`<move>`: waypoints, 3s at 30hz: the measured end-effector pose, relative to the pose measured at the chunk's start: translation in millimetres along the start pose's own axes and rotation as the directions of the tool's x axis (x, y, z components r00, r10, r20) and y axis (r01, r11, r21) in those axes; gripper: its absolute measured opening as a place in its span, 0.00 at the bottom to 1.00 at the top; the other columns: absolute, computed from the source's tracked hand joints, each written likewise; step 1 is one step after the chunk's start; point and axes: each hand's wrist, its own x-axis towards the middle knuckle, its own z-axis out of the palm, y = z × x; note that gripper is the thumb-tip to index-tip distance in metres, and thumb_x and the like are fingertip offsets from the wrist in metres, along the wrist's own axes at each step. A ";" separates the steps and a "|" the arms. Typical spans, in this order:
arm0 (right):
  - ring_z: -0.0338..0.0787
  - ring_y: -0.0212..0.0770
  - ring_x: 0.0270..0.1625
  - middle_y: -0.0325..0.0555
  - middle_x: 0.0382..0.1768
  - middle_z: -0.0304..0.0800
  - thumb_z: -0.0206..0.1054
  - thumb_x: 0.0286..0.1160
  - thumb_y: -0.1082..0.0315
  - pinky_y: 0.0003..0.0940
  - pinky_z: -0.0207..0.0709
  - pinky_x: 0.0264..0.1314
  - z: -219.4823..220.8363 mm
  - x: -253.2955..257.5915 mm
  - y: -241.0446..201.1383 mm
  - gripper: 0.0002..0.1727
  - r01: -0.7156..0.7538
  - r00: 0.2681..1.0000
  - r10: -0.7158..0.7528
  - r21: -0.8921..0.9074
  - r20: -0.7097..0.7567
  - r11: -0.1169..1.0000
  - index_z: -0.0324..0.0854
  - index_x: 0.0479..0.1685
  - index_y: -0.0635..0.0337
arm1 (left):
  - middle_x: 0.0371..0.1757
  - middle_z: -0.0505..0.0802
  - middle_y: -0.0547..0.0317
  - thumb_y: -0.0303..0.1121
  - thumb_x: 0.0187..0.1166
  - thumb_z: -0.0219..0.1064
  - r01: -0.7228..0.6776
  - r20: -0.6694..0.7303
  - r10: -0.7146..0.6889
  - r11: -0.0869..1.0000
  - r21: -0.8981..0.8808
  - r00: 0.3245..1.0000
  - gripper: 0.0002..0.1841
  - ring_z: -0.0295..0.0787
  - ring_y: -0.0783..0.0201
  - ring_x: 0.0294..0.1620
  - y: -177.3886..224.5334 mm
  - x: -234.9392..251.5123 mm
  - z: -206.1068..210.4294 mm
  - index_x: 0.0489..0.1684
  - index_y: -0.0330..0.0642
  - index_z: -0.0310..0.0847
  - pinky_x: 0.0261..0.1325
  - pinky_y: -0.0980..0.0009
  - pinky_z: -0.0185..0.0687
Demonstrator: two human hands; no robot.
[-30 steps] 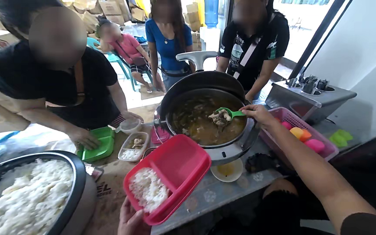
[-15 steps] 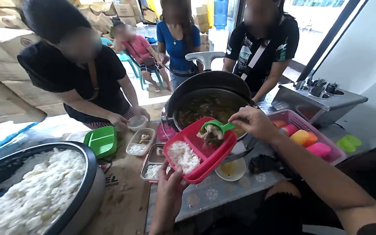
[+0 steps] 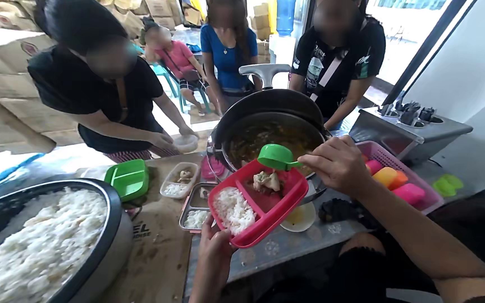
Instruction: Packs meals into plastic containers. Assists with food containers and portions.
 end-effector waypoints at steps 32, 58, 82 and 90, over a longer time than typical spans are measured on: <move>0.86 0.48 0.40 0.45 0.30 0.89 0.65 0.78 0.68 0.42 0.73 0.47 5.9 -4.7 -13.9 0.11 -0.030 1.000 0.029 -0.079 -0.004 0.996 0.94 0.45 0.52 | 0.58 0.87 0.58 0.26 0.66 0.53 -0.021 -0.018 0.021 1.000 0.023 1.000 0.39 0.94 0.67 0.44 1.4 -3.5 -2.4 0.84 0.44 0.43 0.39 0.66 0.94; 0.89 0.63 0.57 0.60 0.47 0.92 0.66 0.82 0.70 0.60 0.77 0.60 98.0 -42.6 33.6 0.10 -0.477 0.685 0.407 -0.051 0.604 0.878 0.92 0.50 0.62 | 0.45 0.93 0.75 0.23 0.70 0.46 -0.189 -0.162 0.178 0.981 -0.054 0.971 0.23 0.94 0.75 0.42 -5.3 -9.1 -81.0 0.66 0.50 0.59 0.40 0.72 0.93; 0.82 0.40 0.48 0.56 0.53 0.87 0.62 0.88 0.68 0.38 0.75 0.59 107.0 -30.3 58.0 0.14 -0.992 0.124 0.520 0.097 0.845 0.080 0.85 0.61 0.68 | 0.42 0.94 0.75 0.21 0.74 0.43 -0.241 -0.167 0.231 0.970 -0.040 0.958 0.18 0.94 0.77 0.42 9.4 -23.0 -95.1 0.57 0.52 0.65 0.41 0.73 0.92; 0.84 0.42 0.49 0.56 0.53 0.88 0.63 0.87 0.68 0.40 0.76 0.60 105.1 -31.8 58.2 0.13 -0.988 0.151 0.549 0.123 0.822 0.089 0.86 0.60 0.67 | 0.44 0.93 0.73 0.21 0.72 0.46 -0.228 -0.166 0.218 0.973 -0.044 0.962 0.20 0.94 0.74 0.43 9.4 -23.5 -94.2 0.60 0.51 0.62 0.43 0.71 0.93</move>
